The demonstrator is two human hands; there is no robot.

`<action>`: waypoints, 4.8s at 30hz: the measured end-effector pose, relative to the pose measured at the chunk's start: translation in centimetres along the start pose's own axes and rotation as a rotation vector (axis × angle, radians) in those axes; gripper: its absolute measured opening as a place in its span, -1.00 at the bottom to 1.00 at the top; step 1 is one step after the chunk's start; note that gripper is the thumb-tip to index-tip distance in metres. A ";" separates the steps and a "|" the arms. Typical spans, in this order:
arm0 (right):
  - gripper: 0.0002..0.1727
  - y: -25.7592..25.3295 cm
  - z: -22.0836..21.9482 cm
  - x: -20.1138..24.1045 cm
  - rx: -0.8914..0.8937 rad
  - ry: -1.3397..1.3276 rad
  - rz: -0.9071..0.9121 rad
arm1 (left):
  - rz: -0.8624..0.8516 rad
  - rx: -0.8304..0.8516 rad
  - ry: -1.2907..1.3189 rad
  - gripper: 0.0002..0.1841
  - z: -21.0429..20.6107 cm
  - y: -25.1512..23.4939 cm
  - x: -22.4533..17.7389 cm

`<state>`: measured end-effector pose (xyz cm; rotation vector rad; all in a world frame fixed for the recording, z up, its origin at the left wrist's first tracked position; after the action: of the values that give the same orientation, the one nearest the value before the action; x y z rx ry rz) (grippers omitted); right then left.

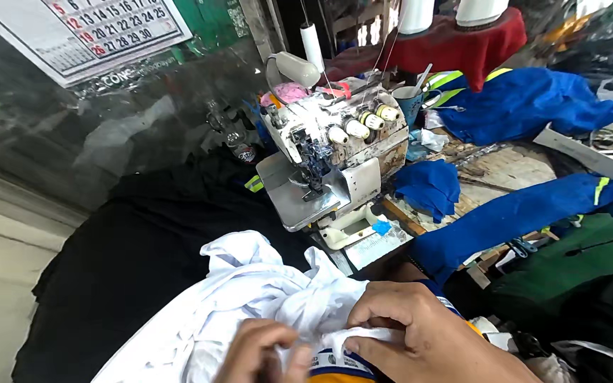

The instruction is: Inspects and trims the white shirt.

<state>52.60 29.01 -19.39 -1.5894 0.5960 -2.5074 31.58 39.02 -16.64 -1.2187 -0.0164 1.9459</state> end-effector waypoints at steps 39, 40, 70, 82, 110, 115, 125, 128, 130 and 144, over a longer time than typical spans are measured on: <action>-0.88 1.9 3.6 -0.8 -0.165 -0.023 0.193 | -0.043 -0.121 0.059 -0.80 -1.8 -2.2 -0.9; -0.85 1.9 3.6 -0.9 -0.164 -0.007 0.178 | -0.047 -0.131 0.083 -0.84 -1.8 -1.2 -1.0; -0.79 1.7 3.7 -0.4 -0.086 0.104 0.082 | -0.263 -0.178 -0.004 -0.87 -3.1 2.0 -0.7; -0.70 7.4 13.6 -1.4 -0.519 -0.314 -0.072 | -0.289 -0.141 -0.103 -0.90 -3.0 -0.5 -1.8; -0.79 4.4 10.3 2.0 -0.108 -0.253 0.038 | -0.229 -0.098 -0.083 -0.85 -4.3 -3.8 -0.9; -0.67 3.7 4.6 1.1 -0.001 -0.210 -0.071 | -0.262 -0.112 -0.155 -0.82 -3.5 -4.9 -1.3; -0.83 -1.9 2.3 1.4 -0.063 -0.234 -0.167 | -0.073 -0.155 -0.212 -0.73 -2.3 -4.8 -1.2; -0.83 -2.2 4.6 1.6 -0.085 -0.244 -0.182 | -0.030 -0.167 -0.038 -0.66 -2.1 -3.5 -0.5; -0.85 -2.5 5.4 1.1 -0.114 -0.218 -0.115 | 0.014 -0.178 0.176 -0.79 -2.2 -1.9 -1.1; -0.84 -2.5 5.3 2.0 -0.091 -0.068 -0.023 | -0.086 -0.458 -0.139 -0.77 -6.5 -3.5 2.6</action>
<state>56.73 29.32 -14.79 -1.7145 0.6962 -2.4634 38.13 40.46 -20.55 -1.3380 -0.6057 2.0088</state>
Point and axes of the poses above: each hand's wrist, its own y-axis away from the middle knuckle, its own z-axis out of the back of the hand, x = y × z, the point moved 4 cm from there along -y, towards the middle knuckle
